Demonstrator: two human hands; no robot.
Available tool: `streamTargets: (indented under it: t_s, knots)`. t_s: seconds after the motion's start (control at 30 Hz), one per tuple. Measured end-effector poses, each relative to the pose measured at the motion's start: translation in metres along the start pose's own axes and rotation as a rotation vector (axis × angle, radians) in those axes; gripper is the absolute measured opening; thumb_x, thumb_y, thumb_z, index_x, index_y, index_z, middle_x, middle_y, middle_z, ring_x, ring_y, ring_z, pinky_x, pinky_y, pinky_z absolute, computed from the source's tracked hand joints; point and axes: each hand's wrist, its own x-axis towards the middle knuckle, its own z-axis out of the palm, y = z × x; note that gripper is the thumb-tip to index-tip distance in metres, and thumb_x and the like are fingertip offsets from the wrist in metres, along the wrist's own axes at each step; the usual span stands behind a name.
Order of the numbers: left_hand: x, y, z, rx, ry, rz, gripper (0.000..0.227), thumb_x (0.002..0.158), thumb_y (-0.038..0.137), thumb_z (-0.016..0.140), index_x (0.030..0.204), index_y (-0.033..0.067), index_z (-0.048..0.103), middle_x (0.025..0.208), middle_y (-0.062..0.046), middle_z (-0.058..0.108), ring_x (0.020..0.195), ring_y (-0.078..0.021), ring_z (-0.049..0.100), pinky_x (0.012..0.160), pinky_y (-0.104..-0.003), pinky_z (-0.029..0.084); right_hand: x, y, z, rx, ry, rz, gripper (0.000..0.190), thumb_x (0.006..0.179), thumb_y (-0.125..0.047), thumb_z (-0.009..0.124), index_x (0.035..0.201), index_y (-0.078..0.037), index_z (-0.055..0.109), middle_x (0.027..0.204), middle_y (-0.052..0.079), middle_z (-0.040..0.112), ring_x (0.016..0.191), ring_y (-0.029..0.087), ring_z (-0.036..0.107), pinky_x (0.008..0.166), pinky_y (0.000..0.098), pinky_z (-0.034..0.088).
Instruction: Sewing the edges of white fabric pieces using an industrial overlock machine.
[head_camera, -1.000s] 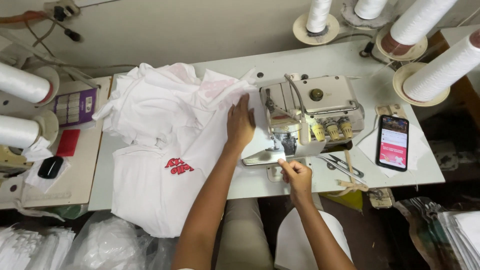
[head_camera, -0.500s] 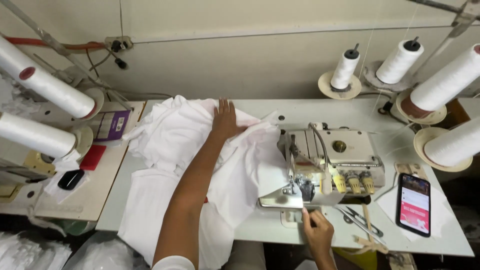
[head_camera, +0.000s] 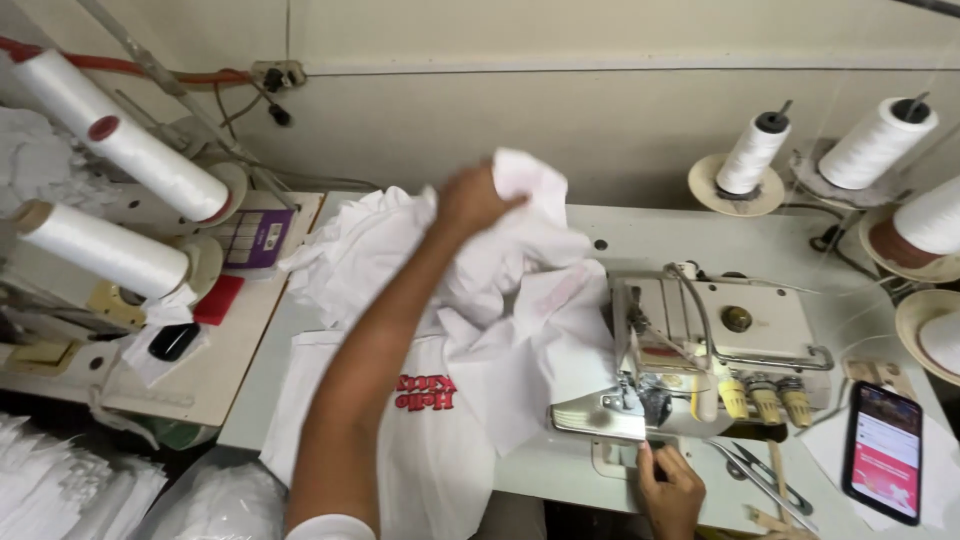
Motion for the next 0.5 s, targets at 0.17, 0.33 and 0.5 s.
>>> streamTargets:
  t_s: [0.17,0.33,0.5]
  knots:
    - [-0.012,-0.018,-0.157,0.103,0.095,-0.031,0.084,0.081,0.083,0.059,0.127,0.0129,0.066,0.125,-0.018,0.070,0.111,-0.0435,0.065,0.088,-0.055,0.050,-0.003,0.001,0.002,0.031,0.002,0.024,0.039,0.094,-0.009,0.068,0.061,-0.007,0.047,0.058,-0.001,0.040,0.053,0.012,0.033,0.053,0.0267,0.028]
    - [-0.015,-0.103,-0.118,0.362,-0.018,-0.347,0.115,0.086,0.090,0.026,0.162,0.0053,0.015,0.166,-0.032,0.001,0.153,-0.0536,0.001,0.118,-0.075,0.006,0.001,-0.008,0.003,0.003,0.042,0.045,0.043,0.095,-0.008,0.068,0.060,-0.008,0.043,0.059,0.000,0.034,0.056,0.014,0.026,0.055,0.0269,0.026]
    - [-0.065,-0.151,0.014,0.233,-0.099,-0.331,0.097,0.088,0.083,0.021,0.166,0.0277,0.007,0.174,-0.004,-0.011,0.157,-0.0409,-0.012,0.109,-0.085,0.009,0.004,-0.015,0.002,-0.008,0.049,0.060,0.041,0.094,-0.004,0.068,0.061,-0.007,0.043,0.061,0.002,0.032,0.059,0.015,0.025,0.055,0.0265,0.025]
